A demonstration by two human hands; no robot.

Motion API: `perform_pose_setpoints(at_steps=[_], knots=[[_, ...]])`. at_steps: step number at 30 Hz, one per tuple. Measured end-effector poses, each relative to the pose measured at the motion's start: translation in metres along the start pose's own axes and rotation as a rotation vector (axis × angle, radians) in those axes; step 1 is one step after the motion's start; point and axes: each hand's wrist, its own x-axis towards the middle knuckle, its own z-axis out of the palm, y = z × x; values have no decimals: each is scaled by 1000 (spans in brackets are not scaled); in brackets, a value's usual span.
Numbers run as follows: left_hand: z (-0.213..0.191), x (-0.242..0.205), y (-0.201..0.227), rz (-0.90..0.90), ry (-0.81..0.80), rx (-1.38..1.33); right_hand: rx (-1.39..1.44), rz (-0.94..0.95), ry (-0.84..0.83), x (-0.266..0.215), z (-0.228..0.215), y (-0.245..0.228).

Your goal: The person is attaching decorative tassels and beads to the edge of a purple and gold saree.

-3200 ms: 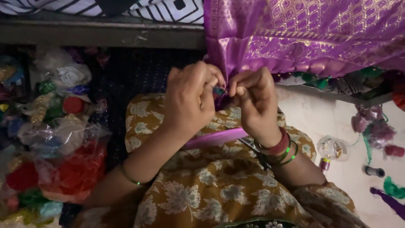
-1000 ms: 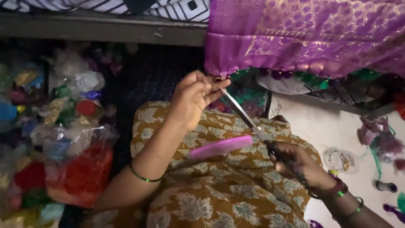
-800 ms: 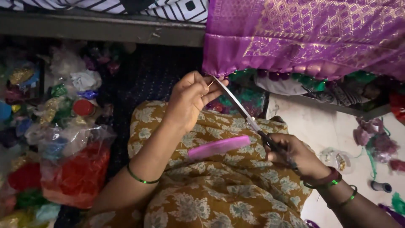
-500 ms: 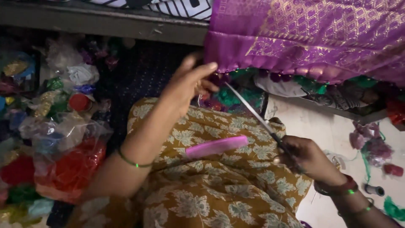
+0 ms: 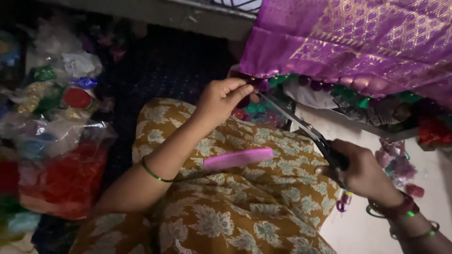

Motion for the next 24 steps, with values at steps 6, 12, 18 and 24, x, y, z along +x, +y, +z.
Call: perform_pose_setpoints(at_steps=[6,12,18,24], knots=[[-1,-7,-7,30,3,31,-71,-167,34,29,-16,-30],[-1,-7,-5,32,51,-26,-196,-278,-56,49,-35,-62],[-3,-7,14,-137,99,116,-240,-158,-103,54,-32,-59],[0,-25,-26,-126,84,164,-234,-170,-179,52,-17,-35]])
